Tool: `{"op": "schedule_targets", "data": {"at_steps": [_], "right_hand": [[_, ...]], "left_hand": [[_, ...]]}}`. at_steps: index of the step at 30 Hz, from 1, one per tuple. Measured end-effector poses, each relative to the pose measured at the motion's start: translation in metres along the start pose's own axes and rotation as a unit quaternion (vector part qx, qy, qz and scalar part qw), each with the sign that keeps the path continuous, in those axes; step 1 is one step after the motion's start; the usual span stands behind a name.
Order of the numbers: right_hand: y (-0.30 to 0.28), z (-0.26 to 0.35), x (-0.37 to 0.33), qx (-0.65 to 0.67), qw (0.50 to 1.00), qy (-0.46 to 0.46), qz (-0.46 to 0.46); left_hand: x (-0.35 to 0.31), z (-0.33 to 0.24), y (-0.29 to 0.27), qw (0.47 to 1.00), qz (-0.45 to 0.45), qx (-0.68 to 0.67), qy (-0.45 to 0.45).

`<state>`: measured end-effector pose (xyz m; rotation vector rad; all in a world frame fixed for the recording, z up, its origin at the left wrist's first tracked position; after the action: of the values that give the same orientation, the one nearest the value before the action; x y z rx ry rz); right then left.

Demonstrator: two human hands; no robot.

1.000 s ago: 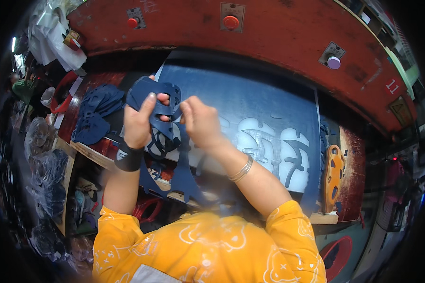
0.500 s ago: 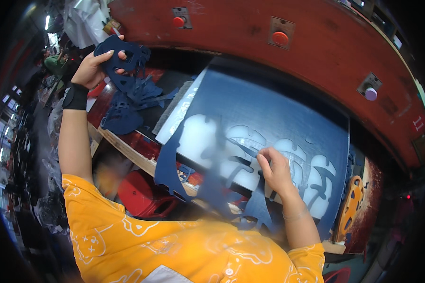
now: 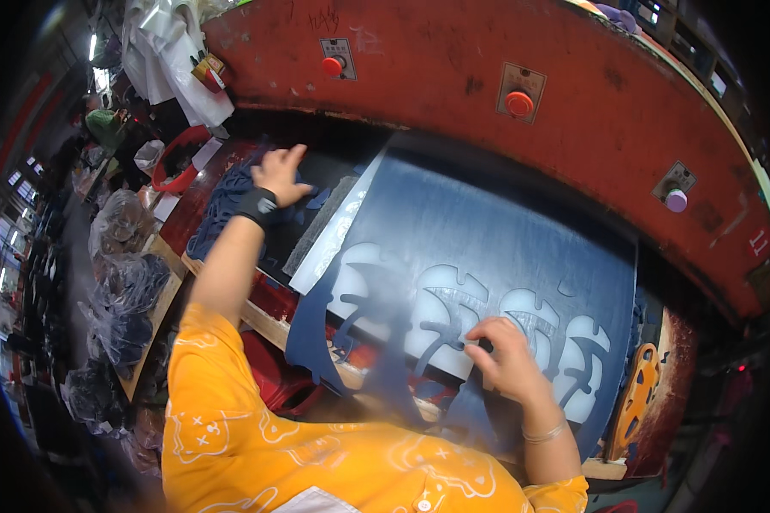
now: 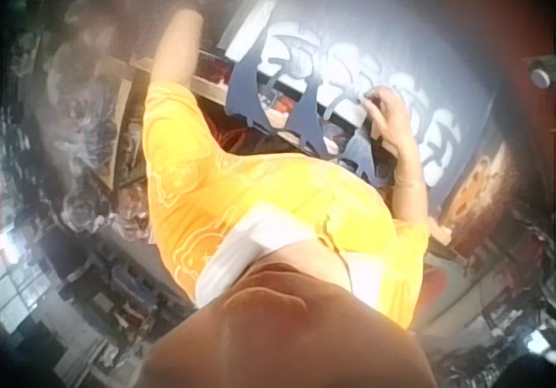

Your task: The person repeatedly rubs a dark blue fabric piece against a flat surface using a wooden block, then peels off cut-out shapes from the fabric. The person continues this cycle of rubbing and peeling throughout the clip.

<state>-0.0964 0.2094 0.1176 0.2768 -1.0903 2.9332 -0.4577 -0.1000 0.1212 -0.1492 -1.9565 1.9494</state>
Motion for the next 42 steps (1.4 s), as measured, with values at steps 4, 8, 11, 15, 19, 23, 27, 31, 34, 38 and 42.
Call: {"op": "schedule_targets", "data": {"at_steps": [4, 8, 11, 15, 19, 23, 27, 31, 34, 38, 42], "right_hand": [[-0.059, -0.040, -0.022, -0.226, 0.953, 0.100, -0.177], [-0.081, -0.084, -0.077, -0.372, 0.855, 0.339, -0.121], [-0.073, -0.076, -0.124, -0.385, 0.857, 0.319, -0.122], [-0.084, -0.059, -0.191, -0.126, 0.925, 0.307, -0.186], [-0.159, -0.073, -0.255, -0.197, 0.852, 0.301, -0.381], [-0.152, -0.117, -0.287, -0.298, 0.790, 0.508, -0.170], [-0.160, -0.131, -0.286, -0.279, 0.836, 0.417, -0.222], [-0.181, -0.126, -0.282, -0.182, 0.857, 0.421, -0.237], [-0.185, -0.095, -0.279, 0.206, 0.841, 0.302, -0.400], [-0.134, -0.022, -0.270, 0.663, 0.590, 0.059, -0.457], [-0.066, 0.012, -0.242, 0.829, 0.382, -0.025, -0.408]], "left_hand": [[-0.037, -0.115, 0.009, 0.921, -0.127, -0.248, 0.273], [-0.078, -0.182, 0.020, 0.934, 0.034, -0.183, 0.304], [-0.104, -0.186, 0.017, 0.940, 0.056, -0.136, 0.307], [-0.134, -0.182, 0.014, 0.938, 0.081, -0.117, 0.315], [-0.141, -0.187, 0.012, 0.942, 0.064, -0.116, 0.309], [-0.137, -0.186, 0.016, 0.951, 0.082, -0.112, 0.275], [-0.136, -0.182, 0.020, 0.947, 0.064, -0.120, 0.291], [-0.136, -0.180, 0.025, 0.946, 0.056, -0.126, 0.292], [-0.136, -0.180, 0.025, 0.949, 0.054, -0.112, 0.288], [-0.139, -0.177, 0.024, 0.949, 0.051, -0.117, 0.290], [-0.143, -0.176, 0.021, 0.945, 0.031, -0.131, 0.299]]}}
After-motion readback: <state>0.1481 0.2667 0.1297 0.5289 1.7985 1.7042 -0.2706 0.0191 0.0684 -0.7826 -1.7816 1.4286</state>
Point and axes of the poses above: each hand's wrist, its own x-axis towards the middle knuckle, its own y-axis out of the palm, z = x × y, the point moved 4 cm from there along x, towards the middle knuckle, and after that the axes turned 1 degree about y, right-handed, at the moved point
